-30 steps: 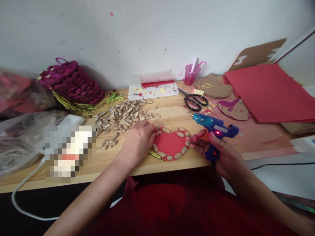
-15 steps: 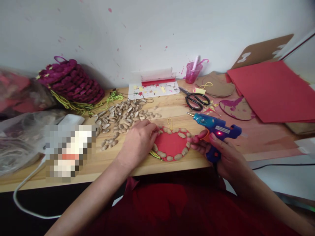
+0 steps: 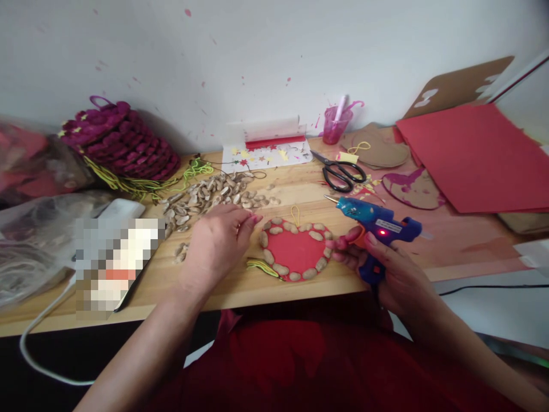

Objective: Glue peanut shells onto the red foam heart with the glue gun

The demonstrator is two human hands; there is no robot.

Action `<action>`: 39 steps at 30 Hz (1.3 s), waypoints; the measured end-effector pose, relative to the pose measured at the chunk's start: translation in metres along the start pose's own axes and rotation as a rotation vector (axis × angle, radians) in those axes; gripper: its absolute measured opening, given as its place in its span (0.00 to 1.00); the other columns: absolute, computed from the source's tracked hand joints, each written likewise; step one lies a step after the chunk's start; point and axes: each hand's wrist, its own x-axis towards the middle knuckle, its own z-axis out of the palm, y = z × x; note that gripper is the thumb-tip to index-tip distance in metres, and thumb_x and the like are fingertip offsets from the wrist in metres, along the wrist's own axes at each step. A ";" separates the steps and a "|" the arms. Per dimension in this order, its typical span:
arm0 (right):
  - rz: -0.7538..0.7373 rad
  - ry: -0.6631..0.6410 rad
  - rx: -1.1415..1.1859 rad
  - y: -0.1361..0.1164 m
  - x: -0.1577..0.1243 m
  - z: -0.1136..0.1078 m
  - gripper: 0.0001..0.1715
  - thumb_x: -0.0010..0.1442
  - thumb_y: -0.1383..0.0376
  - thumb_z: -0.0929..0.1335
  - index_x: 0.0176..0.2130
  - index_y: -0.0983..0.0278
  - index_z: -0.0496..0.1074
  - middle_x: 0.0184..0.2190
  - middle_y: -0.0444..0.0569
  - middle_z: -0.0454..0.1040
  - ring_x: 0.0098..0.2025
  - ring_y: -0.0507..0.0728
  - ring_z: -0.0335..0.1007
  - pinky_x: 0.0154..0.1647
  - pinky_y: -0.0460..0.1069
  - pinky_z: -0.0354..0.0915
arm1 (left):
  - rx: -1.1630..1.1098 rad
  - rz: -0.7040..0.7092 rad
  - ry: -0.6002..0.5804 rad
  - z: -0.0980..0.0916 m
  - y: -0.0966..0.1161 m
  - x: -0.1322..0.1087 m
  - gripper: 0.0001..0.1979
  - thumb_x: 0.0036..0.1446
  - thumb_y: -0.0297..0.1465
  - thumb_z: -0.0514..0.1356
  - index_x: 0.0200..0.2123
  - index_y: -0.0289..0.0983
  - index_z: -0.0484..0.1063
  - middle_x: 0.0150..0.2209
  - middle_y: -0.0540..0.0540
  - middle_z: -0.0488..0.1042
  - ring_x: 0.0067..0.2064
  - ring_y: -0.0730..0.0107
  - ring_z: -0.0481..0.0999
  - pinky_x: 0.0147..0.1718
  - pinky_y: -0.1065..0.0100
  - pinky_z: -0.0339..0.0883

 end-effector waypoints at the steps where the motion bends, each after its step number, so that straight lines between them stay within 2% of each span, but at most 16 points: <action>1: 0.003 -0.002 0.002 0.000 0.000 0.000 0.10 0.57 0.56 0.76 0.33 0.60 0.81 0.32 0.49 0.81 0.40 0.59 0.80 0.41 0.50 0.77 | 0.014 0.004 -0.004 0.000 0.000 0.000 0.17 0.66 0.35 0.58 0.25 0.37 0.75 0.25 0.47 0.73 0.30 0.66 0.72 0.31 0.65 0.61; 4: 0.012 -0.009 0.007 -0.001 0.000 0.000 0.10 0.56 0.56 0.76 0.33 0.60 0.81 0.32 0.48 0.81 0.39 0.58 0.80 0.39 0.49 0.77 | -0.007 0.026 -0.018 0.003 0.002 -0.001 0.17 0.67 0.36 0.58 0.26 0.36 0.76 0.26 0.46 0.74 0.30 0.65 0.72 0.31 0.64 0.62; 10: 0.036 -0.006 0.024 -0.001 0.001 -0.001 0.12 0.54 0.56 0.78 0.33 0.60 0.81 0.31 0.47 0.81 0.38 0.57 0.81 0.40 0.48 0.77 | -0.127 0.099 -0.083 0.012 0.009 -0.001 0.08 0.65 0.27 0.58 0.38 0.36 0.79 0.35 0.44 0.78 0.39 0.62 0.75 0.41 0.62 0.69; 17: 0.044 -0.003 0.018 0.000 0.002 -0.003 0.12 0.54 0.55 0.78 0.34 0.60 0.81 0.32 0.48 0.82 0.38 0.59 0.81 0.39 0.50 0.77 | -0.004 0.134 -0.135 0.020 0.015 0.003 0.06 0.63 0.28 0.62 0.36 0.36 0.80 0.35 0.43 0.78 0.39 0.59 0.73 0.42 0.58 0.69; 27: 0.048 -0.013 -0.027 -0.002 0.001 -0.002 0.13 0.53 0.53 0.78 0.34 0.58 0.80 0.32 0.48 0.82 0.39 0.61 0.82 0.40 0.53 0.77 | 0.064 0.111 -0.180 0.019 0.021 0.007 0.08 0.64 0.28 0.61 0.35 0.36 0.82 0.34 0.42 0.79 0.39 0.57 0.73 0.40 0.58 0.69; 35: 0.043 -0.018 -0.010 -0.001 0.002 -0.002 0.12 0.54 0.54 0.77 0.34 0.59 0.80 0.31 0.48 0.82 0.38 0.59 0.82 0.41 0.52 0.77 | 0.227 0.176 -0.216 0.017 0.033 0.009 0.11 0.63 0.24 0.58 0.30 0.35 0.78 0.32 0.40 0.77 0.38 0.54 0.71 0.37 0.58 0.67; 39: 0.003 -0.004 -0.035 0.003 0.000 -0.001 0.11 0.56 0.55 0.77 0.36 0.59 0.80 0.33 0.47 0.82 0.38 0.59 0.81 0.40 0.51 0.77 | 0.205 0.177 -0.194 0.018 0.032 0.007 0.12 0.63 0.23 0.56 0.30 0.35 0.77 0.33 0.40 0.77 0.39 0.55 0.71 0.38 0.57 0.68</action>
